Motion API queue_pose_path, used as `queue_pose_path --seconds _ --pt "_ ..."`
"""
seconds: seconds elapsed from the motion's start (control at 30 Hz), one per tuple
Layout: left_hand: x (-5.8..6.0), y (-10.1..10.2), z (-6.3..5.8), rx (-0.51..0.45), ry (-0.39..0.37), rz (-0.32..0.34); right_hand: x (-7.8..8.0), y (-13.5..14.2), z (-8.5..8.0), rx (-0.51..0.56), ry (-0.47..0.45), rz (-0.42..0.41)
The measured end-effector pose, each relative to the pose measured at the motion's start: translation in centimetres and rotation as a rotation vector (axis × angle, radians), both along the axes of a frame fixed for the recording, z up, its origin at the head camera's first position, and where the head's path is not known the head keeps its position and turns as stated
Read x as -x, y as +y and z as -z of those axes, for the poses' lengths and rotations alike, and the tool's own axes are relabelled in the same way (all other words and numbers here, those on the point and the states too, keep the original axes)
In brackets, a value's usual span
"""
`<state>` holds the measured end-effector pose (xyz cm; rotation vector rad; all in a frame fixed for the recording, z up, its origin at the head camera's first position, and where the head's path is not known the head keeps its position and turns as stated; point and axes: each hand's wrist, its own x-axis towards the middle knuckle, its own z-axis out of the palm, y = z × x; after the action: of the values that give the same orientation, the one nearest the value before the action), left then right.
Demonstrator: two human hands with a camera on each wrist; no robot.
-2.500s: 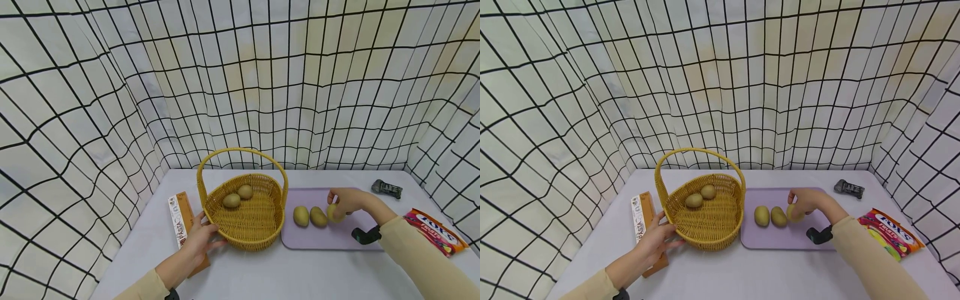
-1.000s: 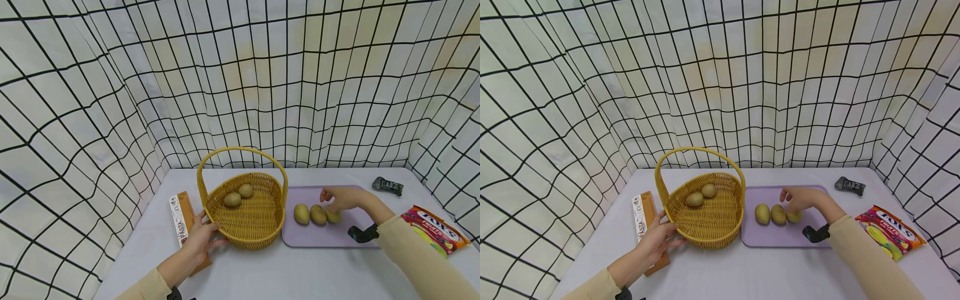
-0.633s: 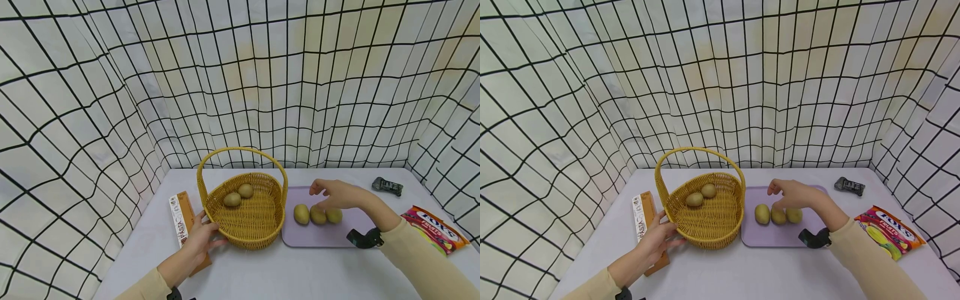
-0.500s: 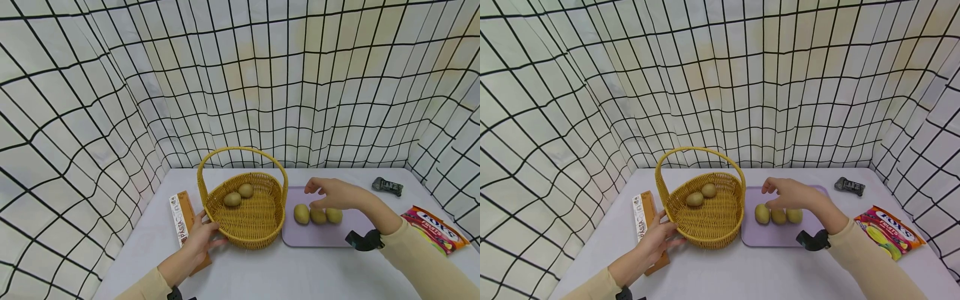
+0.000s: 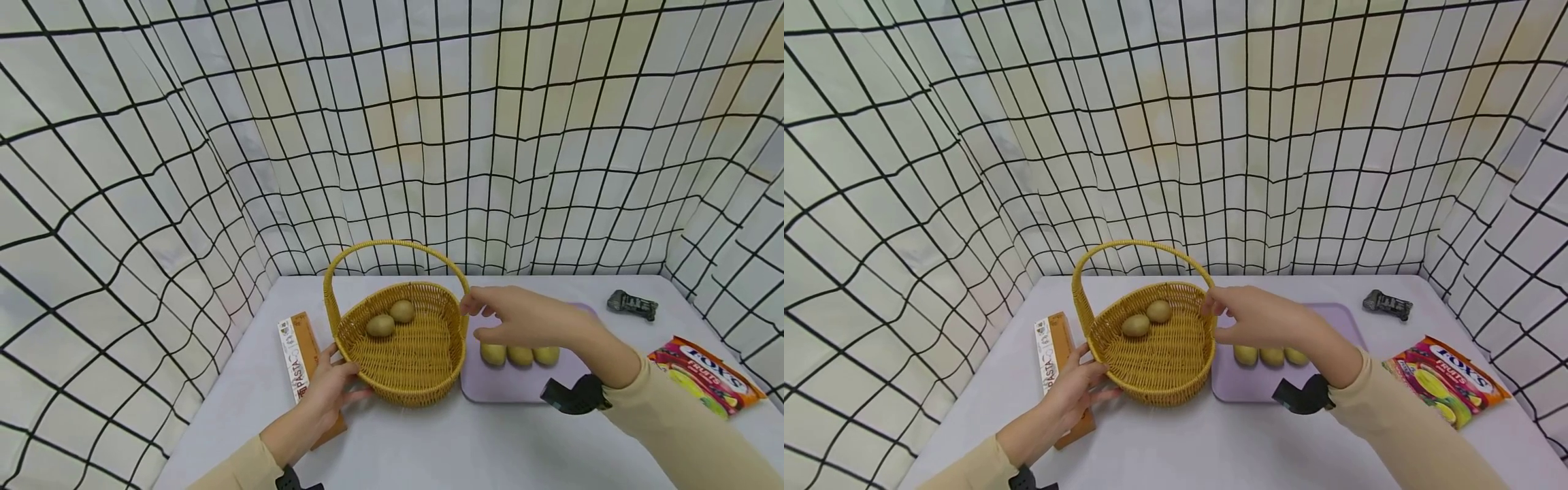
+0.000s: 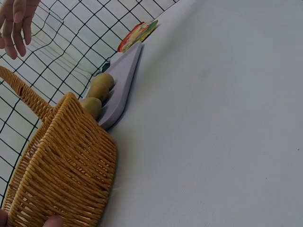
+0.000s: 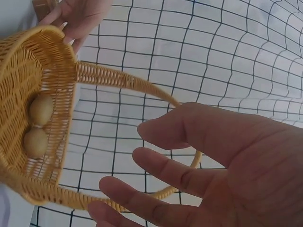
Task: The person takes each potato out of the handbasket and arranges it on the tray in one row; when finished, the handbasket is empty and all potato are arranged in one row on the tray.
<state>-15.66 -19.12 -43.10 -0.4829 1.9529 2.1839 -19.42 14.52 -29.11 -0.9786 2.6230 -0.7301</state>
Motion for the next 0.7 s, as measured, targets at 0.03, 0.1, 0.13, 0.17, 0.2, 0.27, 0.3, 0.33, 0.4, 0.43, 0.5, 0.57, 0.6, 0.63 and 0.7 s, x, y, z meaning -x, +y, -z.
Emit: queue_pose_path --seconds 0.03,0.1,0.13,0.17,0.2,0.27,0.3,0.33,0.4,0.43,0.5,0.57,0.6,0.63,0.7 --pt "0.0 0.0 0.0 -0.001 -0.001 0.000 -0.1 -0.3 -0.1 0.004 0.002 -0.007" --pt "0.0 0.0 0.0 -0.002 -0.001 0.000 -0.1 -1.0 -0.2 0.013 -0.006 -0.015" --pt "0.0 0.0 0.1 -0.003 -0.001 0.000 0.0 -1.4 -0.3 0.017 -0.013 -0.019" --pt "0.0 0.0 0.0 -0.003 -0.002 -0.002 0.0 -1.7 -0.3 0.019 -0.016 -0.025" --pt "0.0 0.0 0.0 -0.004 -0.002 -0.003 0.1 -2.1 -0.3 0.022 -0.022 -0.031" --pt "0.0 0.1 0.0 -0.004 -0.001 -0.005 0.3 -2.9 -0.2 0.029 -0.039 -0.035" --pt "0.0 0.1 0.0 -0.004 -0.002 -0.007 0.4 -3.3 -0.2 0.033 -0.049 -0.038" --pt "0.0 0.1 -0.1 -0.004 -0.003 -0.009 0.5 -3.7 0.0 0.035 -0.052 -0.042" --pt "0.0 0.1 -0.1 -0.004 -0.006 -0.012 0.9 -4.5 0.2 0.038 -0.052 -0.055" --pt "-0.1 0.1 -0.1 -0.004 -0.008 -0.016 1.1 -4.9 0.3 0.040 -0.051 -0.060" --pt "0.0 0.2 -0.1 -0.002 -0.008 -0.017 1.5 -5.7 0.5 0.040 -0.052 -0.062" --pt "0.0 0.2 0.0 -0.001 -0.010 -0.020 1.9 -6.5 0.6 0.044 -0.058 -0.065" --pt "0.0 0.2 0.1 -0.002 -0.009 -0.021 2.1 -6.9 0.7 0.046 -0.071 -0.057" --pt "0.1 0.2 0.1 -0.003 -0.009 -0.022 2.4 -7.3 0.8 0.047 -0.079 -0.056" --pt "0.1 0.1 0.1 -0.006 -0.007 -0.022 3.0 -8.2 1.0 0.047 -0.091 -0.048"
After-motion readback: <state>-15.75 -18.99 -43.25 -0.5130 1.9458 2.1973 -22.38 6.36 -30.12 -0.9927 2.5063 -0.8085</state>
